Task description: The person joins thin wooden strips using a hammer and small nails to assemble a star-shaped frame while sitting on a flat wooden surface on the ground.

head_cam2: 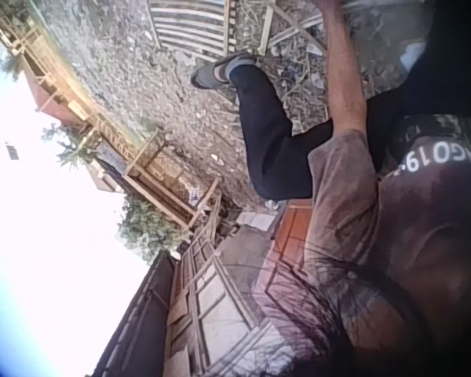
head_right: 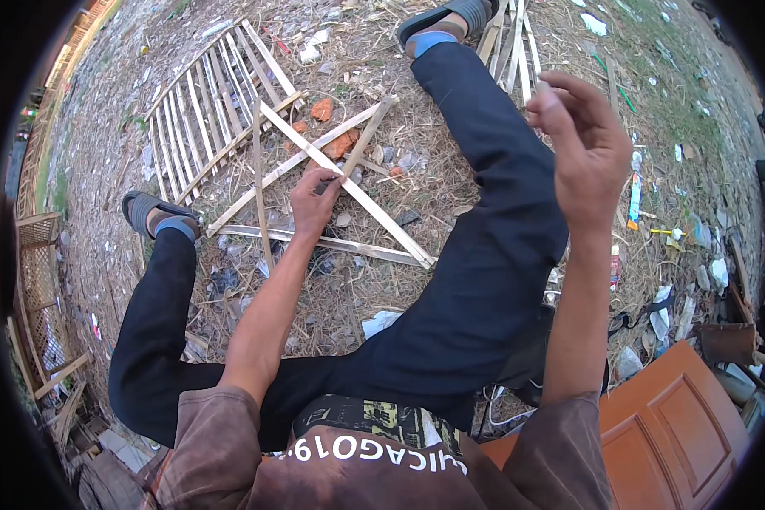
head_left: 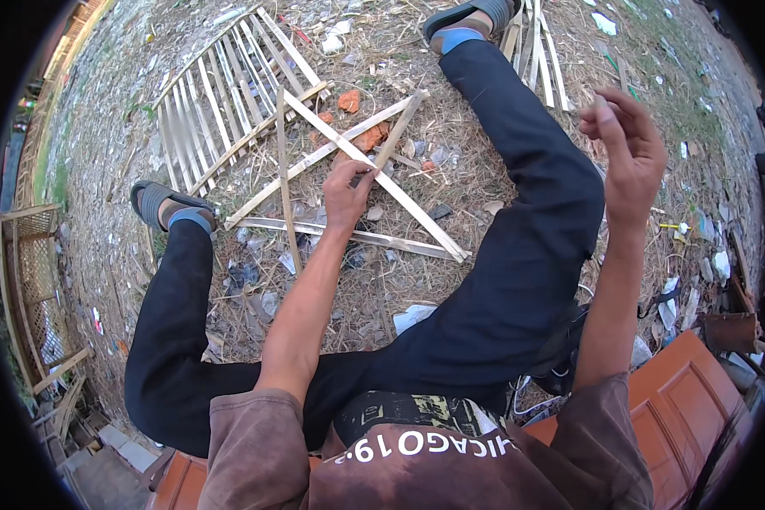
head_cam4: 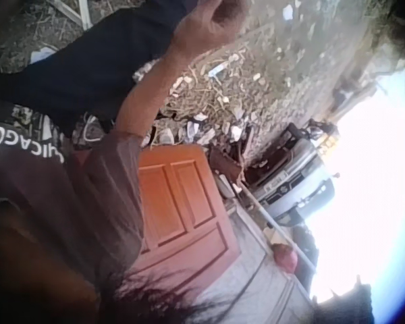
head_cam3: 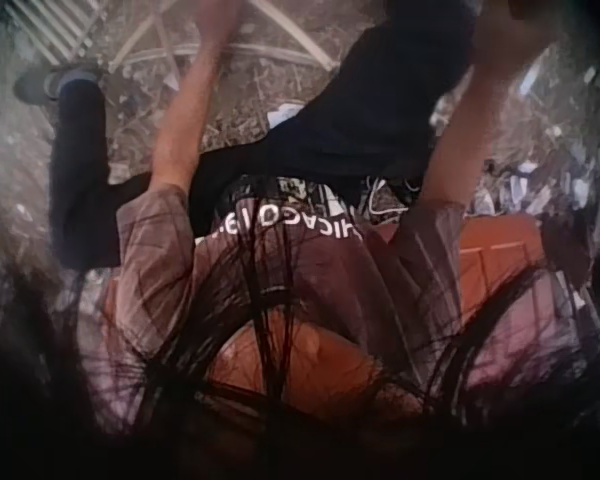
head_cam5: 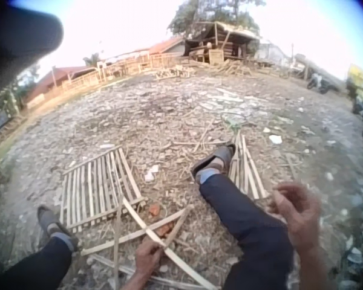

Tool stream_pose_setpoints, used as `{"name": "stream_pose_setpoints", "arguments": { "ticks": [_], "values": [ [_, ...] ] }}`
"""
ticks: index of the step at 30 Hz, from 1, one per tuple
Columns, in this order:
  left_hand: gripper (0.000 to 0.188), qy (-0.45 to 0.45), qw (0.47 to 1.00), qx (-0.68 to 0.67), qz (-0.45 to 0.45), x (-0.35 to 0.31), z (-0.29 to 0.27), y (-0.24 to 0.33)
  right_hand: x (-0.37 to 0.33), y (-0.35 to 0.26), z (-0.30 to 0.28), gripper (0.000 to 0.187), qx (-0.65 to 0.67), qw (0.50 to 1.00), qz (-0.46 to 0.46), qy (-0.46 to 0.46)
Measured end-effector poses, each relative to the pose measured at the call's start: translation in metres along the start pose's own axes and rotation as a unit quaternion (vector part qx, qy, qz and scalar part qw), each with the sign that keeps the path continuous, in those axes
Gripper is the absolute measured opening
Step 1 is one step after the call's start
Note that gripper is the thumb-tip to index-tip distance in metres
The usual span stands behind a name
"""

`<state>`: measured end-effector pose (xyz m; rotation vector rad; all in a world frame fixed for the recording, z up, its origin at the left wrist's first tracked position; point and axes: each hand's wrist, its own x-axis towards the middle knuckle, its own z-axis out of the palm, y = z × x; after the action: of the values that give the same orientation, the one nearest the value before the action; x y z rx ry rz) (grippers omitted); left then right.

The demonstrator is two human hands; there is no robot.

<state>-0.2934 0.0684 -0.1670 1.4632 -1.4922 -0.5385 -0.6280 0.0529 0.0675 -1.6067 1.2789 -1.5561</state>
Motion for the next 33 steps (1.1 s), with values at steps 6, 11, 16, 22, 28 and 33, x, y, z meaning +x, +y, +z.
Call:
{"name": "stream_pose_setpoints", "arguments": {
  "ticks": [6, 11, 16, 22, 28, 33],
  "values": [
    [0.013, 0.005, 0.999, 0.034, -0.028, -0.004, 0.023, 0.007, -0.059, 0.082, -0.096, 0.030, -0.283, 0.921, 0.267, -0.009],
    [0.014, 0.022, 0.997, 0.049, -0.050, -0.006, 0.011, -0.008, -0.110, 0.158, -0.079, 0.039, -0.372, 0.880, 0.262, -0.138],
    [0.012, 0.020, 0.997, 0.068, 0.003, -0.003, 0.018, 0.005, -0.128, 0.163, -0.053, 0.040, -0.345, 0.889, 0.252, -0.163],
    [0.015, 0.042, 0.996, 0.031, -0.066, -0.010, 0.031, 0.001, -0.133, 0.157, -0.048, 0.042, -0.314, 0.905, 0.249, -0.143],
    [0.013, 0.037, 0.995, -0.004, -0.088, -0.016, 0.030, -0.006, -0.154, 0.165, -0.033, 0.043, -0.258, 0.924, 0.278, -0.043],
    [0.012, 0.033, 0.998, 0.018, -0.049, -0.015, 0.029, -0.012, -0.161, 0.164, -0.040, 0.041, -0.225, 0.935, 0.273, -0.019]
  ]
}}
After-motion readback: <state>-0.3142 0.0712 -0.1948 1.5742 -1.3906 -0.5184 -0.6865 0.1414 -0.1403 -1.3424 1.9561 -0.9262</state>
